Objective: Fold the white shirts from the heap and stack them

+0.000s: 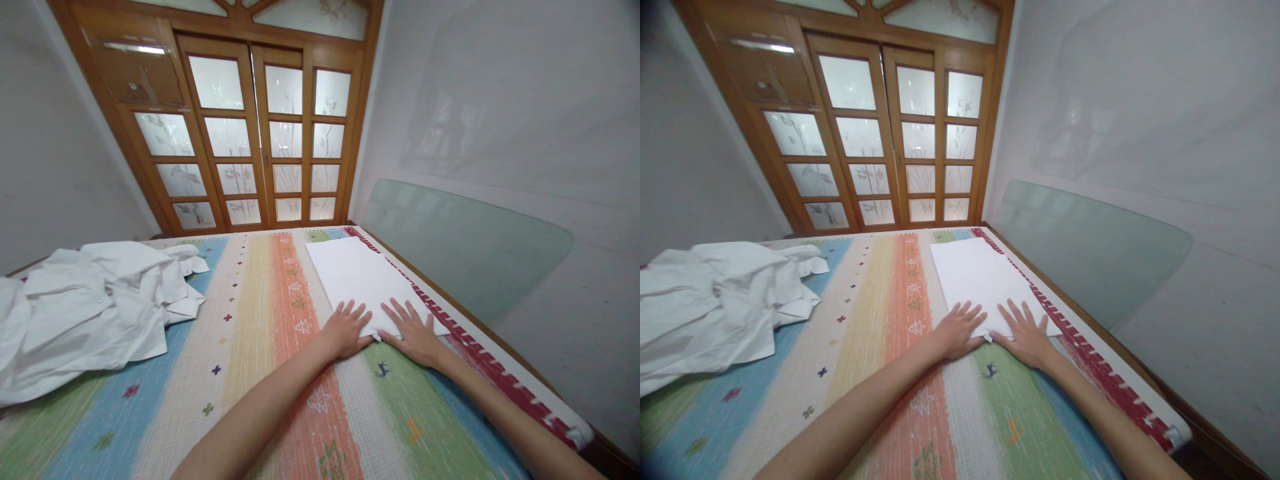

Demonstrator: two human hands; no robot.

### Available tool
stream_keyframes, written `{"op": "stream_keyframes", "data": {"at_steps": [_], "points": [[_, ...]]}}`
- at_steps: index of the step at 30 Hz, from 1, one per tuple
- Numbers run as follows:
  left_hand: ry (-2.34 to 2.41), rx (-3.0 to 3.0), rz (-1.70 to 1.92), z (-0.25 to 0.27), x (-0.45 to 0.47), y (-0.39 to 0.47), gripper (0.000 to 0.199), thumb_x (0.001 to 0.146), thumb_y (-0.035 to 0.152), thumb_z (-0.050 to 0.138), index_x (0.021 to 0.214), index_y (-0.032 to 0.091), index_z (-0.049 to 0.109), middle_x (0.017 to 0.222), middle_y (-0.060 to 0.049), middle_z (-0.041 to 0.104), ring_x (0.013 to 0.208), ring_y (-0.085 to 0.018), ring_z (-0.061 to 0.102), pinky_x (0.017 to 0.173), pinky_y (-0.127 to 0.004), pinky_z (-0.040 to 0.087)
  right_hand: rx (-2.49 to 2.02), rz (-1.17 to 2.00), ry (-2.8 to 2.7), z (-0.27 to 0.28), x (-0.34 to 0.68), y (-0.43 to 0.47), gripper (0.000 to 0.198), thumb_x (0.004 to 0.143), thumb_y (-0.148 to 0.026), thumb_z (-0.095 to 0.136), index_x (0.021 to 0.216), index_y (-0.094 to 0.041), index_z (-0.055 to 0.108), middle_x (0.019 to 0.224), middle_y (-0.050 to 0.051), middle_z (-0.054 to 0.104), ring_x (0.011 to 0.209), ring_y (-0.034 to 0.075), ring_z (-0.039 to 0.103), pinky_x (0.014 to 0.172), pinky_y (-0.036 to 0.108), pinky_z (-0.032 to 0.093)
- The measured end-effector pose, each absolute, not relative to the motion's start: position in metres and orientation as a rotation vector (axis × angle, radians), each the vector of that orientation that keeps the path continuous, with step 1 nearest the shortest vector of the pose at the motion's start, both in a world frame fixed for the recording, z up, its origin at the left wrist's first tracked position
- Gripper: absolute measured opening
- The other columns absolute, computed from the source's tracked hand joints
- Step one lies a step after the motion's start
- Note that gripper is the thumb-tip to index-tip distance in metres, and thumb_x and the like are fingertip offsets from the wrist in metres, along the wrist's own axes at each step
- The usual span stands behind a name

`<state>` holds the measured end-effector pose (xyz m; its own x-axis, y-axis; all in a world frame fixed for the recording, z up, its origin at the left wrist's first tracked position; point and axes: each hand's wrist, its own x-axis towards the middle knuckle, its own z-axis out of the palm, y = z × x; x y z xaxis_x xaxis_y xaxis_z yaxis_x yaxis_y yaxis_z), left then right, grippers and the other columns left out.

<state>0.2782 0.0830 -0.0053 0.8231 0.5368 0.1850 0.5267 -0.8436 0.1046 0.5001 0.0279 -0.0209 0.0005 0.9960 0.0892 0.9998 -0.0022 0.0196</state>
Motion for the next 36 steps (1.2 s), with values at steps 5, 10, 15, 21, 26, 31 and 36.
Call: {"op": "stream_keyframes", "data": {"at_steps": [5,10,15,21,26,31,36], "points": [[0.924,2.976,0.369,0.000,0.287,0.112,0.062,0.095,0.053,0.039,0.142,0.013,0.039,0.150,-0.014,0.040,0.140,-0.031,0.032,0.113,-0.047,0.028,-2.277,-0.022,-2.162,-0.010,0.505,0.061,0.075,0.087,-0.074,0.021,0.152,-0.036,0.022,0.161,0.001,0.014,0.145,0.041,0.011,0.103,0.077,0.016],[0.856,3.093,0.410,0.004,0.291,0.110,0.036,0.097,0.030,0.041,0.125,0.010,0.051,0.128,-0.015,0.058,0.123,-0.026,0.050,0.102,-0.038,0.041,-2.191,-0.056,-2.219,-0.011,0.519,0.075,0.081,0.085,-0.077,0.023,0.153,-0.032,0.023,0.160,0.006,0.017,0.144,0.042,0.013,0.102,0.077,0.016],[0.884,3.144,0.382,0.001,0.292,0.092,0.025,0.094,0.013,0.040,0.114,0.009,0.054,0.116,-0.016,0.061,0.109,-0.025,0.057,0.092,-0.037,0.046,-1.977,-0.083,-2.342,-0.016,0.531,0.065,0.082,0.085,-0.076,0.031,0.151,-0.028,0.029,0.158,0.010,0.022,0.144,0.040,0.017,0.107,0.071,0.017],[0.970,3.046,0.305,0.011,0.291,0.081,0.020,0.093,0.013,0.042,0.110,0.009,0.054,0.107,-0.015,0.064,0.103,-0.024,0.060,0.084,-0.033,0.050,-1.833,-0.125,-2.337,-0.015,0.522,0.054,0.064,0.092,-0.061,0.036,0.146,-0.027,0.041,0.154,0.010,0.035,0.142,0.035,0.027,0.110,0.063,0.023],[0.961,2.915,0.280,0.020,0.280,0.073,0.020,0.093,0.016,0.042,0.108,0.012,0.055,0.103,-0.012,0.066,0.094,-0.022,0.065,0.080,-0.032,0.052,-1.568,-0.085,-2.465,-0.005,0.507,0.048,0.056,0.086,-0.026,0.042,0.141,-0.022,0.048,0.146,0.010,0.047,0.137,0.027,0.040,0.114,0.058,0.022],[0.715,2.951,0.370,0.013,0.254,0.060,0.024,0.091,0.016,0.044,0.111,0.016,0.058,0.117,-0.010,0.064,0.108,-0.021,0.061,0.095,-0.034,0.049,-1.439,0.026,-2.454,0.004,0.496,0.053,0.062,0.083,-0.017,0.036,0.144,-0.019,0.044,0.151,0.008,0.038,0.141,0.021,0.033,0.116,0.049,0.027],[0.643,2.959,0.499,0.002,0.213,0.049,0.030,0.091,0.016,0.044,0.119,0.017,0.057,0.128,-0.011,0.061,0.127,-0.021,0.050,0.107,-0.037,0.042,-1.456,0.108,-2.472,0.003,0.482,0.057,0.054,0.095,-0.035,0.036,0.147,-0.020,0.039,0.152,0.008,0.036,0.142,0.022,0.029,0.117,0.050,0.024]]}}
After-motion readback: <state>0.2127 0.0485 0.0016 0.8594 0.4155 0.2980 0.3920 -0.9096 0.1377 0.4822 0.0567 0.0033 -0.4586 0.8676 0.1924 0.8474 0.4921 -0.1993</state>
